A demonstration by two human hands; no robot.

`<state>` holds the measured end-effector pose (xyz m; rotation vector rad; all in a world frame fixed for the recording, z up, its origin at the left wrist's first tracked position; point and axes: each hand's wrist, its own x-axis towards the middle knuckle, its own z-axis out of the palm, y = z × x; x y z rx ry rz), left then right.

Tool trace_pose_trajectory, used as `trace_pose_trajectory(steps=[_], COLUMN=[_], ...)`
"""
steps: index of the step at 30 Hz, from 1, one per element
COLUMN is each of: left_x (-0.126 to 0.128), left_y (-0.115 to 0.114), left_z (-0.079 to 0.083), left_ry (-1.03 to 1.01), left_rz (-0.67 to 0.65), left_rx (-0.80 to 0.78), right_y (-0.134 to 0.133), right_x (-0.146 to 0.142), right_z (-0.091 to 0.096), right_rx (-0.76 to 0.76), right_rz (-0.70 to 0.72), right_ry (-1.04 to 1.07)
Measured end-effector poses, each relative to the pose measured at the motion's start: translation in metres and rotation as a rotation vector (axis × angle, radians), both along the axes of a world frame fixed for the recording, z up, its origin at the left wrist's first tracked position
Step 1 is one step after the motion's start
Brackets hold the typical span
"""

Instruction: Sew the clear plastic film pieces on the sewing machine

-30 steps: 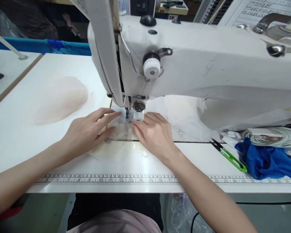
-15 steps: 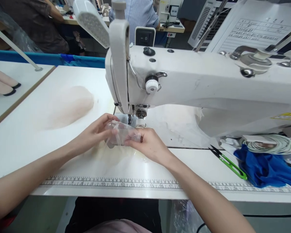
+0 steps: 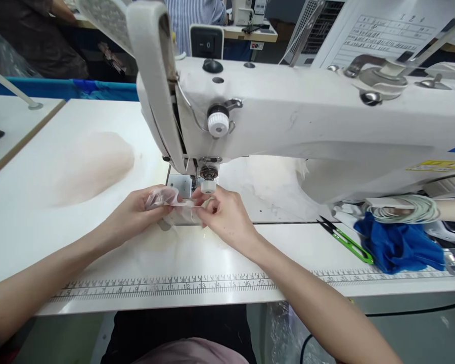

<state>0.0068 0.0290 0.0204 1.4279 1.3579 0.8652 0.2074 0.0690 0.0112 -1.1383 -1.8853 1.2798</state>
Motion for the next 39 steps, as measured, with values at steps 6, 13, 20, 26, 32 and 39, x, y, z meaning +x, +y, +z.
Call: trace_pose_trajectory(steps=[6,13,20,26,32,39], left_x=[0.000,0.001,-0.001,0.001,0.004,0.005], left_y=[-0.003,-0.007,-0.007,-0.009,-0.011,-0.012], left_z=[0.002,-0.005,-0.012,-0.008,-0.005,-0.006], left_ry=[0.080,0.290,0.382,0.359,0.418,0.426], left_rz=[-0.066,-0.044,-0.042,-0.007,0.041,0.039], left_rx=[0.020,0.305,0.564,0.695,0.749,0.770], right_y=[-0.001,-0.004,-0.008,-0.012,-0.014,-0.013], right_x=[-0.004,-0.009,-0.010,-0.009,-0.008,-0.007], right_z=[0.000,-0.003,-0.005,-0.003,0.000,-0.004], right_rx=[-0.252,-0.333,-0.110,0.164,0.308,0.358], right_rz=[0.049,0.005,-0.002,0.002,0.025,0.067], right_ry=[0.138,0.230,0.225,0.157,0.130,0.138])
